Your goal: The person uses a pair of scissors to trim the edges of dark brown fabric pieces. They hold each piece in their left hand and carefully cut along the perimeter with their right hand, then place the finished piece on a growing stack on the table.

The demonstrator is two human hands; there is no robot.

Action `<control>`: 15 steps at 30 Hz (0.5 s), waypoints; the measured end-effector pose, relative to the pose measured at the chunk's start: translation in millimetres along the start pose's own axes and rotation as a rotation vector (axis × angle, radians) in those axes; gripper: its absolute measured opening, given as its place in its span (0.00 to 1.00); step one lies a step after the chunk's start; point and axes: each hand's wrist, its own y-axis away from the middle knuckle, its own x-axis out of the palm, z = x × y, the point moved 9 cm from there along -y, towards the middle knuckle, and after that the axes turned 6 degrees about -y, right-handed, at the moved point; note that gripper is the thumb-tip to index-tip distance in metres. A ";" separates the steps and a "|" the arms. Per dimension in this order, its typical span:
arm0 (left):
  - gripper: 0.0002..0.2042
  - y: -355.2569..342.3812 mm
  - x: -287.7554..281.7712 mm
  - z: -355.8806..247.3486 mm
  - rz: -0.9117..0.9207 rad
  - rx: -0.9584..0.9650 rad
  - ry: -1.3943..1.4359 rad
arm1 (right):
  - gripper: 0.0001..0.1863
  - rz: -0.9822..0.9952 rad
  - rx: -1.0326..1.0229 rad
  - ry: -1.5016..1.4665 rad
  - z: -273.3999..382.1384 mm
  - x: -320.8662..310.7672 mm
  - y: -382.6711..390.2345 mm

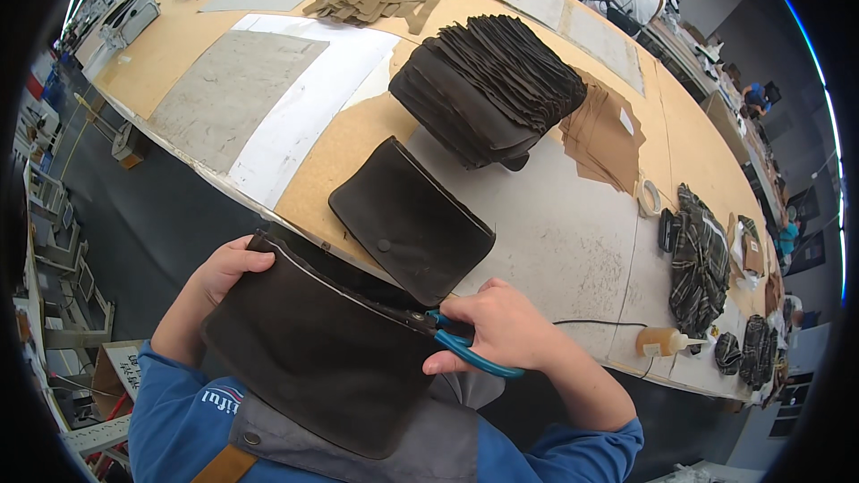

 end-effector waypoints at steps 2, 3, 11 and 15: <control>0.15 -0.6 -1.0 0.8 -0.004 -0.001 0.000 | 0.36 -0.023 -0.014 -0.012 1.1 -0.6 0.7; 0.15 -0.9 -2.7 1.9 -0.013 -0.001 -0.003 | 0.36 -0.034 -0.022 -0.018 1.5 -1.0 0.9; 0.15 -2.7 -3.4 3.2 -0.024 0.002 -0.018 | 0.36 -0.044 0.004 -0.014 -8.2 2.7 3.4; 0.15 -2.2 -1.3 3.4 -0.029 -0.008 -0.009 | 0.37 -0.037 0.060 -0.024 -11.7 3.3 2.8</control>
